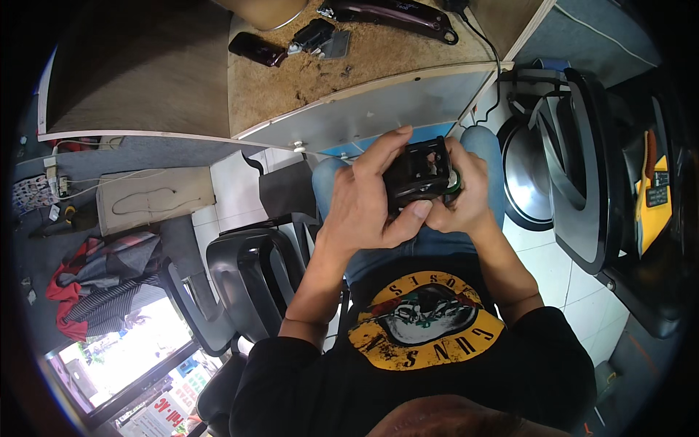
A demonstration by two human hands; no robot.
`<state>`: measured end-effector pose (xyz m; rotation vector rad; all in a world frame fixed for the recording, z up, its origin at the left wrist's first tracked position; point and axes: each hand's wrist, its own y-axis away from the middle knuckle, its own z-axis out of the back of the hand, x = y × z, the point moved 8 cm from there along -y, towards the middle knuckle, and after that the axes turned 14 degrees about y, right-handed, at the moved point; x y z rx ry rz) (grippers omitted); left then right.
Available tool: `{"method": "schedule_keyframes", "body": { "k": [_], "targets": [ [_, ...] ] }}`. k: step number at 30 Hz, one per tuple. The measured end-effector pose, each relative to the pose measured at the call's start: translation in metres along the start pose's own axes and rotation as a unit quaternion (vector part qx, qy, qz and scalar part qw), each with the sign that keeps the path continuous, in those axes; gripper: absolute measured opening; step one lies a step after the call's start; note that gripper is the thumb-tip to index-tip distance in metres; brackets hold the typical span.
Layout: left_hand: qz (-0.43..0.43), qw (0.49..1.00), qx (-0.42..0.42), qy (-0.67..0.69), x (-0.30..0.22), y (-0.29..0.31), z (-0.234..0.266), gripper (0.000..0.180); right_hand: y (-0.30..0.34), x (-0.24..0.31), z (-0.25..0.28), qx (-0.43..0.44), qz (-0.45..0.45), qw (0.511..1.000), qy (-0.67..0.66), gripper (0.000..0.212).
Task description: The person disassembles a hair clipper using a screwdriver, prying the casing apart and handling the internal motor and battery components at a workbench.
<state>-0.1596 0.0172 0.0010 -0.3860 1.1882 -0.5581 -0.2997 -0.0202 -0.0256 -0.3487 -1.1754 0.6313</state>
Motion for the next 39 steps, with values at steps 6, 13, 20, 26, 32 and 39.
{"method": "schedule_keyframes", "body": {
  "k": [6,13,20,26,32,39],
  "targets": [
    [0.003,1.000,0.000,-0.012,0.003,0.003,0.002,0.082,-0.003,-0.002,0.003,0.017,0.020,0.999,0.030,0.038],
    [0.000,1.000,-0.011,0.003,0.004,0.007,0.002,0.082,-0.001,0.005,0.004,0.003,0.050,0.998,0.027,0.039],
    [0.013,0.999,-0.040,0.005,0.004,0.005,0.006,0.080,0.003,0.012,0.006,0.006,0.083,0.996,0.044,0.037],
    [-0.008,0.998,-0.063,0.009,0.004,0.011,-0.001,0.078,-0.004,0.008,0.004,0.016,0.049,0.996,0.067,0.033],
    [0.203,0.893,-0.271,0.296,0.034,0.011,0.023,0.067,-0.006,0.006,-0.018,0.074,-0.042,0.996,0.007,0.027],
    [0.261,0.760,-0.298,0.514,0.051,0.022,0.005,0.054,0.009,-0.008,-0.036,-0.002,-0.219,0.941,-0.259,0.029]
  ]
}}
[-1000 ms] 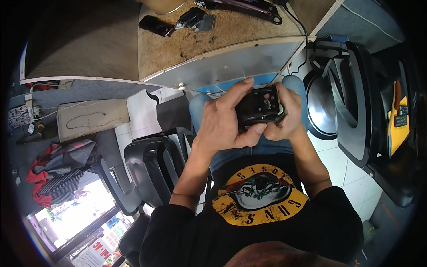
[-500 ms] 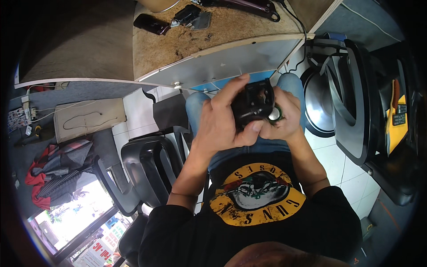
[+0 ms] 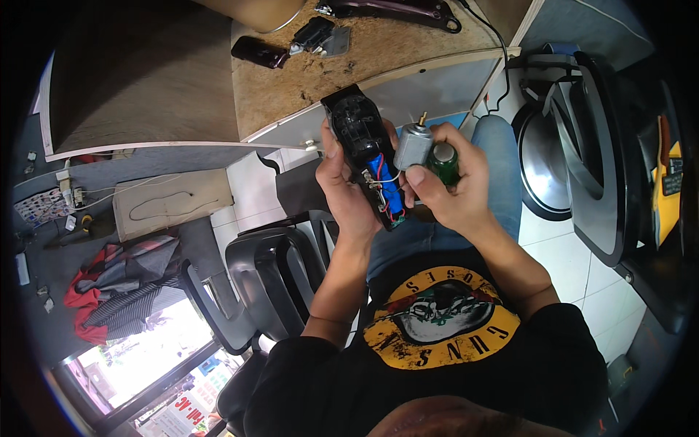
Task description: The person disassembles a hair clipper using a screwdriver, prying the casing apart and handling the internal motor and battery components at a workbench.
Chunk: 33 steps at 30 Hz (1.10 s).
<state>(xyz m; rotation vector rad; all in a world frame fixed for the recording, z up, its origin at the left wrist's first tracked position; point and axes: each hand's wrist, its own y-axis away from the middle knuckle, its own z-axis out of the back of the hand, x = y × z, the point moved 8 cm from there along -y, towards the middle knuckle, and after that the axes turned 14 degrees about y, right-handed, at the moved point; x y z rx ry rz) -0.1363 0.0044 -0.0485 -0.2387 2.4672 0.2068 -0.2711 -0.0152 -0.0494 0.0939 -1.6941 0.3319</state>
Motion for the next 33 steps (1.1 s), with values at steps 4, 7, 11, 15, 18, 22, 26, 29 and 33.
{"method": "schedule_keyframes", "body": {
  "k": [4,7,11,15,18,22,26,29,33],
  "targets": [
    [-0.012,0.996,0.083,-0.002,0.000,-0.002,-0.011,0.053,0.007,0.002,0.004,-0.010,0.021,0.999,0.023,0.032],
    [-0.027,0.994,0.097,-0.042,-0.003,-0.003,-0.017,0.053,0.011,0.009,0.006,-0.038,0.036,0.999,-0.012,0.034],
    [-0.057,0.990,0.120,-0.040,-0.009,0.000,-0.027,0.056,0.012,0.017,0.008,-0.042,0.068,0.997,0.001,0.034],
    [-0.086,0.986,0.129,-0.059,-0.013,0.000,-0.033,0.061,0.010,0.042,0.011,-0.036,0.210,0.974,0.077,0.033],
    [-0.087,0.984,0.130,-0.079,-0.018,0.003,-0.032,0.065,0.012,0.056,0.009,-0.034,0.265,0.959,0.094,0.034],
    [-0.080,0.983,0.146,-0.079,-0.021,0.002,-0.031,0.069,0.015,0.063,0.005,-0.021,0.310,0.944,0.108,0.037],
    [-0.098,0.978,0.168,-0.072,-0.025,0.004,-0.038,0.071,0.015,0.063,0.007,-0.035,0.304,0.944,0.123,0.037],
    [-0.099,0.977,0.184,-0.034,-0.025,0.004,-0.038,0.072,0.016,0.064,0.004,-0.015,0.321,0.934,0.157,0.042],
    [-0.091,0.980,0.174,0.028,-0.024,0.004,-0.041,0.071,0.017,0.065,0.003,-0.015,0.312,0.936,0.162,0.044]
  ]
}}
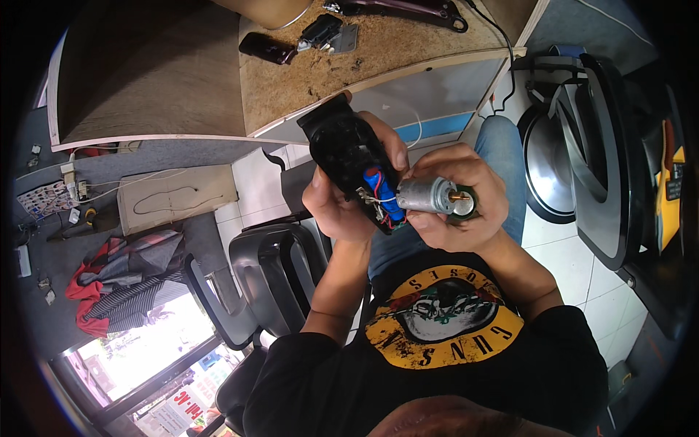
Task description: The person disassembles a hair clipper using a screwdriver, prying the casing apart and handling the internal motor and battery components at a workbench.
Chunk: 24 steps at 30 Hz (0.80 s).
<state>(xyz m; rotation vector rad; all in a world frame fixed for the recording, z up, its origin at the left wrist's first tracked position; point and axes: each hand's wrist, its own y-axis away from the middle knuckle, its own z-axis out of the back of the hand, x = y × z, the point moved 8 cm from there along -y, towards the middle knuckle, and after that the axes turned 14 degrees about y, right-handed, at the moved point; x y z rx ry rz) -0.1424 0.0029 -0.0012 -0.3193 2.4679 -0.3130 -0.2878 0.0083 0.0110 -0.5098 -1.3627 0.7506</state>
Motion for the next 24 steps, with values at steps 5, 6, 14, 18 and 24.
{"method": "schedule_keyframes", "body": {
  "k": [5,6,14,18,24],
  "targets": [
    [0.003,0.999,-0.025,0.043,0.003,-0.001,0.008,0.069,0.001,-0.006,0.002,-0.010,-0.034,0.999,-0.028,0.039],
    [0.012,0.999,-0.030,0.012,0.004,-0.001,0.009,0.068,0.003,-0.006,0.002,-0.009,-0.034,0.999,-0.027,0.039],
    [0.082,0.984,-0.120,-0.099,0.013,0.010,0.013,0.049,0.025,-0.060,-0.017,0.015,-0.402,0.870,-0.284,0.037],
    [0.121,0.964,-0.149,-0.183,0.010,0.007,0.003,0.043,0.035,-0.068,-0.024,0.021,-0.480,0.791,-0.379,0.045],
    [0.121,0.957,-0.149,-0.216,0.011,0.005,0.006,0.039,0.043,-0.072,-0.030,0.022,-0.525,0.715,-0.460,0.047]
  ]
}}
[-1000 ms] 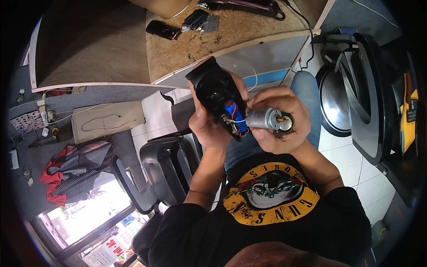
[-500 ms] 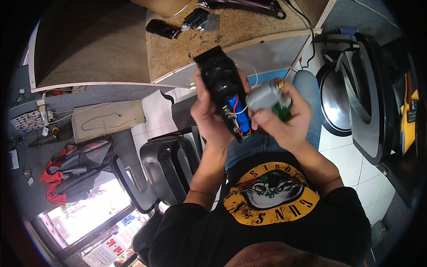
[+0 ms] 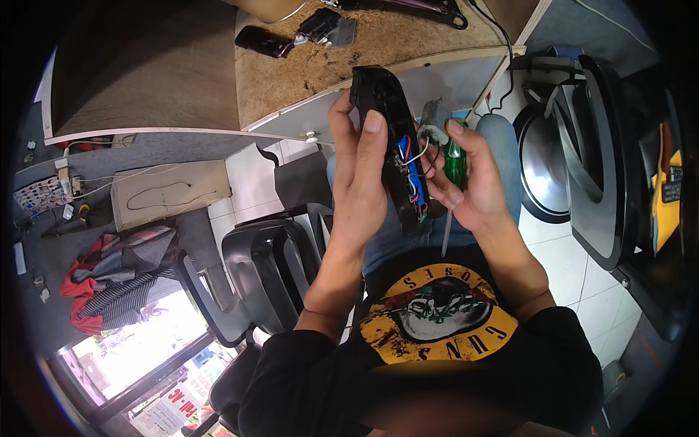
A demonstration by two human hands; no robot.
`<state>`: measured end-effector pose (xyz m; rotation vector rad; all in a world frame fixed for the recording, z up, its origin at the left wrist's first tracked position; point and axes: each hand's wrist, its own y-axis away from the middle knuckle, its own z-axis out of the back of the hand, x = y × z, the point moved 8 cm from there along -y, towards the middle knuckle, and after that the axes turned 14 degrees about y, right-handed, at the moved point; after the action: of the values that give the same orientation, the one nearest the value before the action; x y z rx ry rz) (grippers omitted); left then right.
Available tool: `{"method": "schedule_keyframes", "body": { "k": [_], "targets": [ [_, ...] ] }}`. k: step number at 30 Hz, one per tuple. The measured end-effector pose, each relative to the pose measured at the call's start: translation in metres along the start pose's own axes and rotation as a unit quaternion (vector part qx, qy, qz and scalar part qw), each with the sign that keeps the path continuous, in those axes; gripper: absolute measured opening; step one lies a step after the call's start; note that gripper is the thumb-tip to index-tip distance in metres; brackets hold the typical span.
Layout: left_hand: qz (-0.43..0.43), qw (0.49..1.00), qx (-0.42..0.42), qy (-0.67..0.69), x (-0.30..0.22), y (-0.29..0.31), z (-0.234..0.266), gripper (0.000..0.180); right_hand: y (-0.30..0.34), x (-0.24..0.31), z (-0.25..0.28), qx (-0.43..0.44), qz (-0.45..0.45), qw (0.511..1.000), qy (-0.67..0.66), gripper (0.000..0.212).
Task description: The person disassembles a hair clipper using a screwdriver, prying the casing apart and handling the internal motor and battery components at a workbench.
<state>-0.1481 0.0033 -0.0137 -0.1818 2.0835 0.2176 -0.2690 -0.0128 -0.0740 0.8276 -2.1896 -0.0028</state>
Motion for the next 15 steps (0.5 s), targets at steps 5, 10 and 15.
{"method": "schedule_keyframes", "body": {
  "k": [5,10,15],
  "targets": [
    [0.005,0.999,0.025,0.024,-0.002,0.002,-0.004,0.046,-0.001,-0.004,0.002,-0.006,-0.010,1.000,0.001,0.044],
    [-0.019,0.998,0.054,-0.007,-0.008,0.003,-0.014,0.070,0.001,0.002,-0.002,0.032,0.044,0.998,0.021,0.038],
    [-0.045,0.996,0.062,-0.039,-0.011,0.003,-0.012,0.077,0.004,0.009,-0.008,0.043,0.075,0.996,0.018,0.036]
  ]
}}
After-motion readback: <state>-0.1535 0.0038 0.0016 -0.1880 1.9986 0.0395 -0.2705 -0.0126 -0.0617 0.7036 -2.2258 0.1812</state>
